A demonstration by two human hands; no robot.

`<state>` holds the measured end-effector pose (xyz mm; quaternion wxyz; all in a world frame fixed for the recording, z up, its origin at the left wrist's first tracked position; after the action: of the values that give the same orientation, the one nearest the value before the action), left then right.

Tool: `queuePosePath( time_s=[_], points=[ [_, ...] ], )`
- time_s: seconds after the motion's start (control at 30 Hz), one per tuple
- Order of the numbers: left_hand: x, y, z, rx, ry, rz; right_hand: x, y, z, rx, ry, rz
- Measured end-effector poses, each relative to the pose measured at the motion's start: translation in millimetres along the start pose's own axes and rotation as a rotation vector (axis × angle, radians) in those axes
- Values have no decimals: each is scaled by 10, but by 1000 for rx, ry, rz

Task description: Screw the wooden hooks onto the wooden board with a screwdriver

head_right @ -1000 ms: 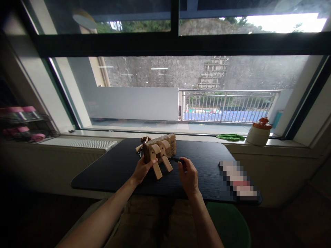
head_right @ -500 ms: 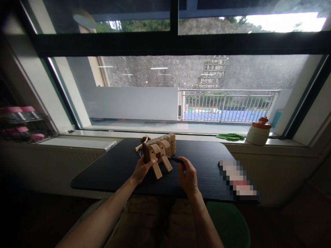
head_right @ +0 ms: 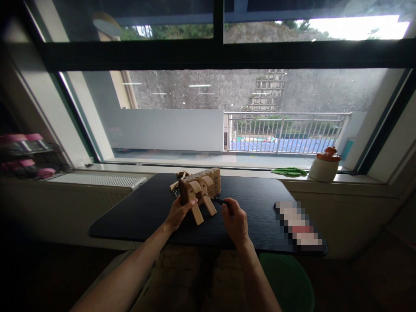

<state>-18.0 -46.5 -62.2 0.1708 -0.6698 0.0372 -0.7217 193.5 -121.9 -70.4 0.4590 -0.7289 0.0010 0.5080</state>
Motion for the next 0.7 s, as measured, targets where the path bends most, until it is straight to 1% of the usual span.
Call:
queuePosePath(
  time_s=[0.23,0.7],
  points=[
    [-35,-14,-4,4,0,11,-14,-3,19,-48,-27,-9],
    [19,9,12,12,22,-6,17,5,34,-20,-14,-14]
  ],
)
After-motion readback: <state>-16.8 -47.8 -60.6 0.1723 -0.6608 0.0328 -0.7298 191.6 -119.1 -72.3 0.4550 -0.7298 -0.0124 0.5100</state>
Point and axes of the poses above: each hand's wrist, its own y-axis away from the middle knuckle, its own z-axis out of the palm, x = y × z, the point moved 4 cm from there along -y, towards the middle knuckle, and after that the axes turned 15 degrees about x, right-handed, at the moved point
